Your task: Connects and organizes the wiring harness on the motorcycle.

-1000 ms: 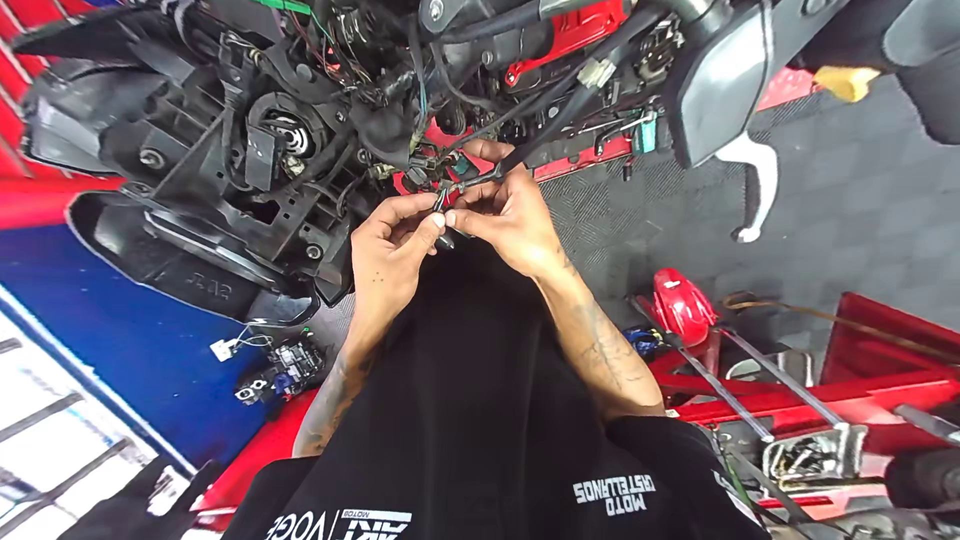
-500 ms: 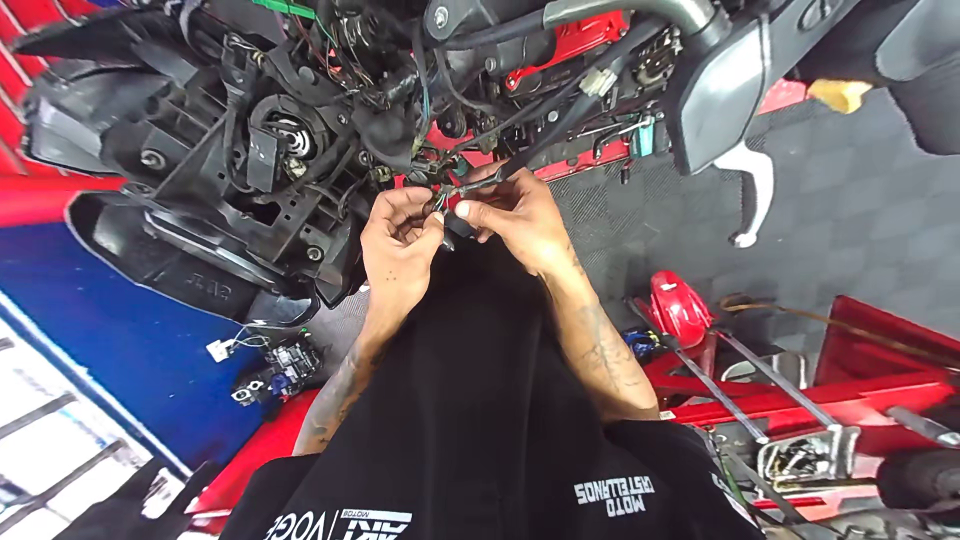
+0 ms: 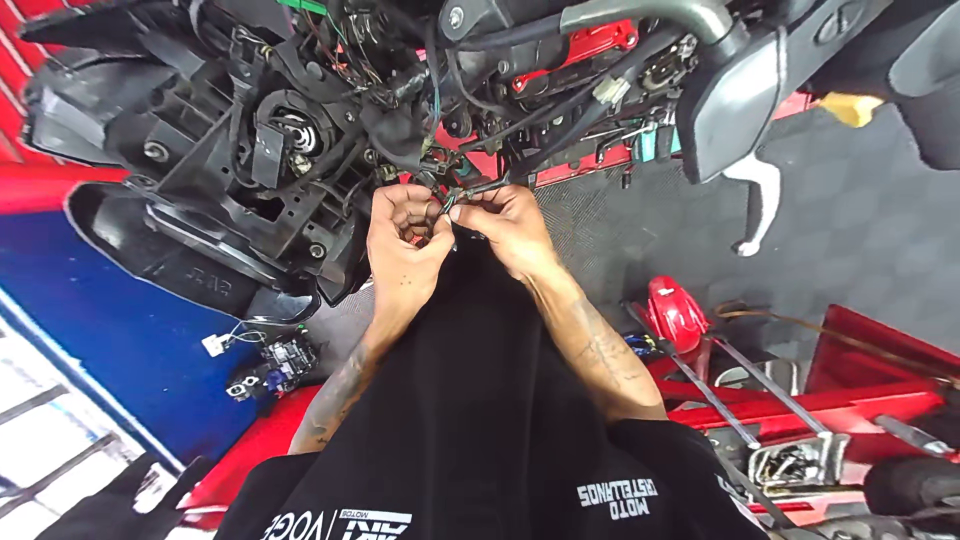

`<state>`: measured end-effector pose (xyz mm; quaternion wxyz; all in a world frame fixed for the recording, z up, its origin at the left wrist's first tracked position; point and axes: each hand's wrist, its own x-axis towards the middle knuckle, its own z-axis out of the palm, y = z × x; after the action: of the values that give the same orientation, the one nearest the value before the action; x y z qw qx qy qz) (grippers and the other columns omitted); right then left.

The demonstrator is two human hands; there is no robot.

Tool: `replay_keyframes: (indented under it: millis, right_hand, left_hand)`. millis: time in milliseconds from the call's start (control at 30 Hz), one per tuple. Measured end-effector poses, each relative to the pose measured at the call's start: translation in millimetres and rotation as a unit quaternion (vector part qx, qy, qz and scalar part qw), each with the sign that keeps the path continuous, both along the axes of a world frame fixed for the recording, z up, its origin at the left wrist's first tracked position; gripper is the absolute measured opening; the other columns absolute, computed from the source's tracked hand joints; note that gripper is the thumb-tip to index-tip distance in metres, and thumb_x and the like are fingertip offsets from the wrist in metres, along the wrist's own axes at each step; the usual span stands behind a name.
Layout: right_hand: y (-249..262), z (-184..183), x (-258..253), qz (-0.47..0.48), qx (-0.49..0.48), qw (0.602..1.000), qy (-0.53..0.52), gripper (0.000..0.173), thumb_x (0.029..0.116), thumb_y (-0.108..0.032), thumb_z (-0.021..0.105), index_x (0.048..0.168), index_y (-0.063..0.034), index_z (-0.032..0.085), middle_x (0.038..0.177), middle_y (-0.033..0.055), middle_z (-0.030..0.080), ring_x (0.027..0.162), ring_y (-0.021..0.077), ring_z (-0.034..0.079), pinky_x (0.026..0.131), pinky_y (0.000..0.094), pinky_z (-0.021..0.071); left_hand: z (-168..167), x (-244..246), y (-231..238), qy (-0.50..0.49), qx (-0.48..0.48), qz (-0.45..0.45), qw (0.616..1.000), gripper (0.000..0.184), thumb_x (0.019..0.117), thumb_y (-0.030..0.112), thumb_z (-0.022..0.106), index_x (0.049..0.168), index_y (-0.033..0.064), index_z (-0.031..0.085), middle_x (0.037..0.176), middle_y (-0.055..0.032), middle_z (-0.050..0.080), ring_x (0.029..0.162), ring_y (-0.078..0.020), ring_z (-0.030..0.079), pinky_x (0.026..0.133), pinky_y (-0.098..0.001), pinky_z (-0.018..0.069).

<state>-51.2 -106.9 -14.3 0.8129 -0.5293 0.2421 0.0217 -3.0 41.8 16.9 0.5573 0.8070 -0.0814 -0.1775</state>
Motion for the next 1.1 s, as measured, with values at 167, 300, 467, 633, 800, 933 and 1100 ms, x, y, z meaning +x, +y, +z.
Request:
replay_keyframes:
  millis: [167, 300, 467, 633, 800, 933, 1100]
  right_hand:
    - [10, -14, 1, -0.026, -0.166, 0.984, -0.054, 0.007, 0.0869, -0.004, 0.069, 0.094, -0.0049, 0.069, 0.089, 0.0024, 0.069, 0.077, 0.0059, 0.066, 0.069, 0.0235, 0.0567]
    - [20, -13, 5, -0.065, -0.124, 0.989, -0.047, 0.013, 0.0829, 0.001, 0.068, 0.093, -0.0049, 0.064, 0.081, 0.0005, 0.065, 0.07, 0.0048, 0.063, 0.062, 0.0205, 0.0538]
    - [26, -9, 1, -0.096, -0.021, 0.995, -0.023, 0.016, 0.0843, 0.006, 0.066, 0.095, -0.0055, 0.061, 0.078, 0.0028, 0.064, 0.065, 0.0072, 0.06, 0.057, 0.0216, 0.0514]
    - [20, -10, 3, -0.114, 0.078, 0.99, -0.037, 0.03, 0.0819, 0.012, 0.067, 0.106, -0.003, 0.058, 0.088, 0.0057, 0.068, 0.077, 0.0102, 0.067, 0.071, 0.0273, 0.0583]
    - [10, -12, 0, -0.084, 0.161, 0.981, -0.073, 0.028, 0.084, 0.011, 0.066, 0.105, -0.0059, 0.058, 0.087, 0.0041, 0.068, 0.076, 0.0087, 0.066, 0.071, 0.0257, 0.0581]
    - [7, -16, -4, -0.064, 0.177, 0.977, -0.103, 0.031, 0.0854, 0.011, 0.067, 0.109, -0.0055, 0.057, 0.091, 0.005, 0.068, 0.08, 0.0107, 0.068, 0.074, 0.0278, 0.0597]
    - [4, -22, -7, -0.037, 0.138, 0.981, -0.129, 0.034, 0.0836, 0.009, 0.068, 0.112, -0.0051, 0.056, 0.094, 0.0056, 0.069, 0.081, 0.0101, 0.068, 0.074, 0.0254, 0.0592]
  left_hand:
    - [-6, -6, 1, -0.095, 0.009, -0.009, 0.995, 0.043, 0.0872, 0.002, 0.074, 0.124, 0.0027, 0.053, 0.102, -0.0045, 0.074, 0.089, -0.0137, 0.073, 0.078, -0.0314, 0.0621]
    - [-13, -8, 3, -0.136, -0.002, -0.009, 0.991, 0.042, 0.0863, 0.0, 0.075, 0.123, 0.0007, 0.055, 0.103, -0.0062, 0.075, 0.092, -0.0156, 0.073, 0.08, -0.0335, 0.0621]
    - [-13, -7, 4, -0.135, -0.018, -0.01, 0.991, 0.044, 0.0849, -0.002, 0.076, 0.123, 0.0005, 0.055, 0.103, -0.0078, 0.075, 0.093, -0.0175, 0.074, 0.081, -0.0347, 0.0623]
    - [-7, -6, 4, -0.095, -0.038, -0.01, 0.995, 0.044, 0.0862, -0.002, 0.077, 0.124, -0.0004, 0.055, 0.105, -0.0085, 0.075, 0.09, -0.0183, 0.074, 0.079, -0.0351, 0.0637]
    - [6, -3, 5, -0.02, -0.049, 0.0, 0.999, 0.042, 0.0906, 0.001, 0.075, 0.126, 0.0026, 0.052, 0.106, -0.007, 0.074, 0.086, -0.017, 0.074, 0.075, -0.0328, 0.0647]
    - [14, -2, 6, 0.016, -0.05, -0.003, 0.999, 0.043, 0.091, -0.002, 0.073, 0.127, 0.0032, 0.051, 0.107, -0.0053, 0.073, 0.087, -0.0156, 0.075, 0.077, -0.0313, 0.0651]
    - [21, 5, 11, 0.051, -0.026, -0.04, 0.998, 0.042, 0.0924, 0.001, 0.072, 0.129, 0.0038, 0.052, 0.109, -0.004, 0.072, 0.087, -0.0142, 0.074, 0.077, -0.03, 0.0647]
